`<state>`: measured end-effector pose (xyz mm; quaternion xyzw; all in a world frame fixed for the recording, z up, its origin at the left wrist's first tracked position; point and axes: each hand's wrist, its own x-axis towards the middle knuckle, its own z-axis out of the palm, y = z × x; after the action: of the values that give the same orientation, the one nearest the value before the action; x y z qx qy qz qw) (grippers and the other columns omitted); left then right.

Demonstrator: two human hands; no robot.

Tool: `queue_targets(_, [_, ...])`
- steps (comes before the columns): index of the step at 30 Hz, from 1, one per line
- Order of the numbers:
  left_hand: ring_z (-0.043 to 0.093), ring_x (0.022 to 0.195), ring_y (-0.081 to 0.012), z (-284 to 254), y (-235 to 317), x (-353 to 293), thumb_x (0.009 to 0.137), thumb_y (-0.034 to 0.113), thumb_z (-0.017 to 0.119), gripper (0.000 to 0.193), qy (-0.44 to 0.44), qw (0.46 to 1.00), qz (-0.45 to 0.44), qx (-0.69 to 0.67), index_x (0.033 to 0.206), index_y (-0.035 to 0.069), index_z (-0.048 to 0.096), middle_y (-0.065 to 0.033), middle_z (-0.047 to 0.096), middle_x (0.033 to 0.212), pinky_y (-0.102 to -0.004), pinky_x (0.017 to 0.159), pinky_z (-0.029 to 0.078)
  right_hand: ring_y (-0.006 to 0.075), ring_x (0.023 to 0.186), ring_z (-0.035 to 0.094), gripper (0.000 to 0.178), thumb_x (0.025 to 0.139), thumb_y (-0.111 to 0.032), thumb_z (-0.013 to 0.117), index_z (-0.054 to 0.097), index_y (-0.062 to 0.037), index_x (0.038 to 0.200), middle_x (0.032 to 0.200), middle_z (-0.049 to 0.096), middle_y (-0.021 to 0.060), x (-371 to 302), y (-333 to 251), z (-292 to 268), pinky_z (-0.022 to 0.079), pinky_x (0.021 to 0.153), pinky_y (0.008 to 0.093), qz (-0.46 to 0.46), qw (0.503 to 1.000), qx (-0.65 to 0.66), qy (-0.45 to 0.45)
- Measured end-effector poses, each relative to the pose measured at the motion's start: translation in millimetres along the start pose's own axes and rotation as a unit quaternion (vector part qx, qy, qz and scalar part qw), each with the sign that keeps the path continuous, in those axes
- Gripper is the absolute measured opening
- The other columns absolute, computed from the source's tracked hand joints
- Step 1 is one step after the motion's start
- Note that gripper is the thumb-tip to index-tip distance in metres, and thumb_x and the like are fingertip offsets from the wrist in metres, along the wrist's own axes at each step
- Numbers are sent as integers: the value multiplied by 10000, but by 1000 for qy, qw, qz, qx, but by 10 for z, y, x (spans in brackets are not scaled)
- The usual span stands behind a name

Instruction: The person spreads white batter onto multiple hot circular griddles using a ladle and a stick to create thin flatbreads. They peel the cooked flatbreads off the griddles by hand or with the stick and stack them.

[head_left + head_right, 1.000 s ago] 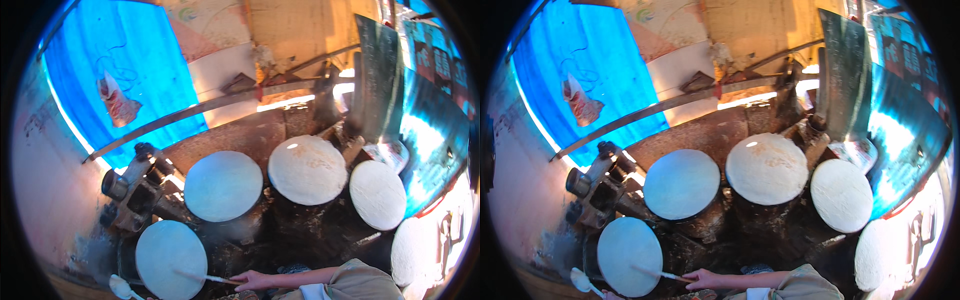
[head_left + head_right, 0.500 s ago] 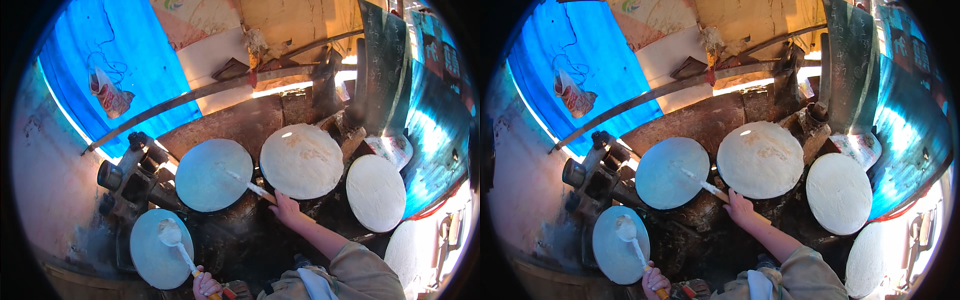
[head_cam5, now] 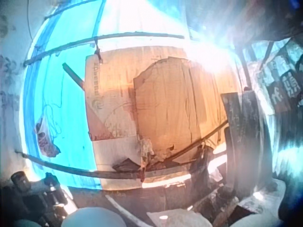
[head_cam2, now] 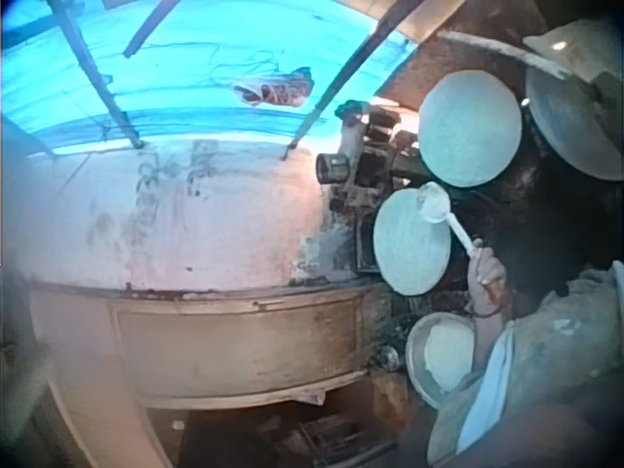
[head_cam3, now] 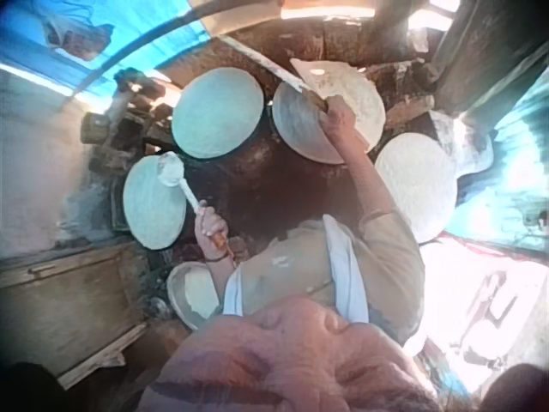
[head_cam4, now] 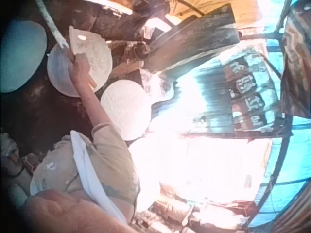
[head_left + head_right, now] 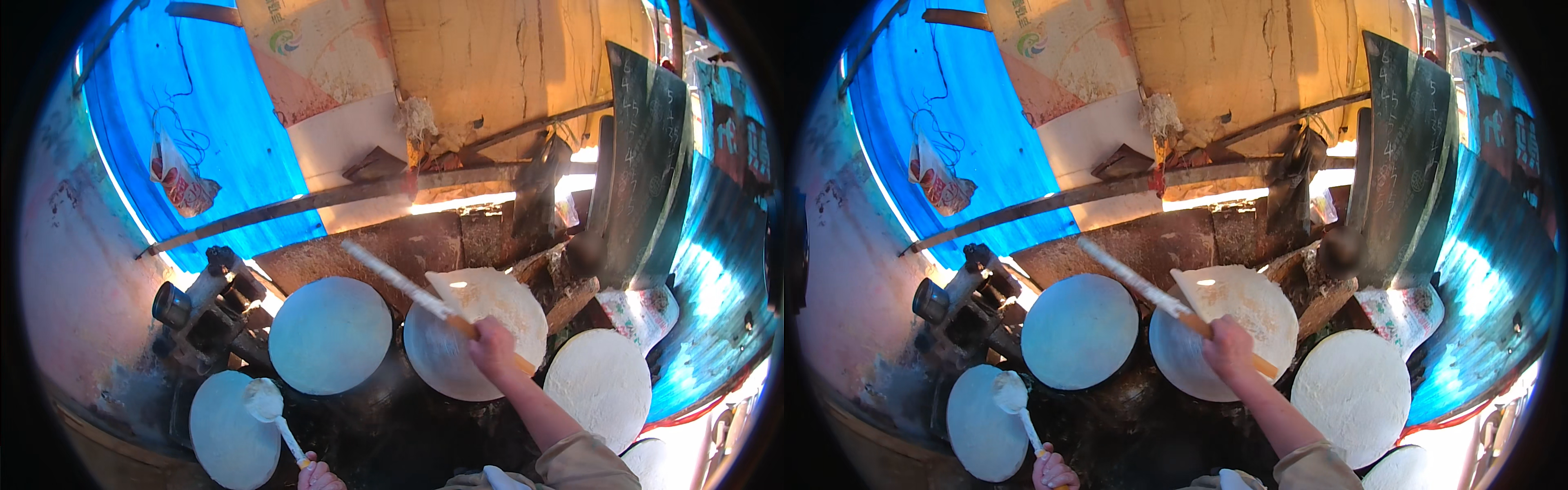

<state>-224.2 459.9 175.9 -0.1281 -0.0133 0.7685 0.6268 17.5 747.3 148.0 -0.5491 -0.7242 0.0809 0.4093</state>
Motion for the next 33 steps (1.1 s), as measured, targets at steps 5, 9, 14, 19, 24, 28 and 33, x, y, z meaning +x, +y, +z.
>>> queue_targets(5, [361, 423, -57, -16, -88, 149, 945, 119, 314, 173, 37, 998, -56, 21, 962, 32, 462, 11, 325, 560, -200, 402, 374, 282, 597, 534, 87, 680, 31, 635, 557, 0, 706, 657, 528, 125, -53, -7, -1107, 418, 548, 341, 8, 984, 76, 163])
queue_targets(9, [367, 434, -58, -113, -93, 250, 948, 123, 316, 166, 77, 986, -147, 25, 948, 39, 459, 10, 324, 561, -201, 401, 370, 158, 544, 407, 143, 735, 19, 642, 506, 12, 696, 615, 439, 77, -574, -58, -1942, 342, 501, 273, 39, 972, 14, 231])
queue_targets(14, [383, 450, -68, -303, -193, 358, 945, 129, 317, 155, 101, 947, -306, 20, 877, 62, 440, 12, 339, 568, -218, 435, 394, 50, 510, 367, 109, 747, -60, 634, 581, 3, 676, 513, 421, -7, -1176, -325, -3262, 306, 459, 235, 159, 956, -113, 217])
queue_targets(19, [390, 453, -69, -339, -582, 290, 943, 131, 330, 170, 121, 892, -435, 1, 806, 75, 413, 16, 338, 568, -227, 456, 414, 69, 540, 453, 157, 741, -135, 657, 625, 17, 714, 535, 492, 17, -1511, -257, -4185, 378, 510, 272, 261, 940, -175, 133])
queue_targets(24, [388, 438, -44, -416, -1046, -5, 949, 114, 315, 163, 135, 860, -489, 64, 898, 29, 444, 21, 338, 562, -202, 435, 407, 55, 501, 421, 161, 768, -144, 640, 626, -8, 684, 547, 504, -15, -3015, 283, -5113, 342, 476, 243, 334, 871, -221, 285])
queue_targets(28, [383, 423, -42, -532, -1449, -240, 956, 118, 302, 178, 125, 847, -508, 91, 838, 53, 418, 28, 324, 532, -199, 429, 410, 31, 430, 385, 130, 802, -169, 626, 618, -57, 737, 574, 559, -5, -4477, 437, -5408, 298, 395, 201, 425, 753, -87, 495])
queue_targets(33, [383, 424, -45, -695, -2220, -733, 955, 116, 300, 191, 199, 815, -545, 9, 802, 62, 401, 29, 328, 531, -204, 432, 411, 31, 395, 381, 93, 840, -203, 593, 572, -114, 824, 606, 560, -7, -6857, 519, -5324, 270, 337, 184, 446, 567, 56, 690])
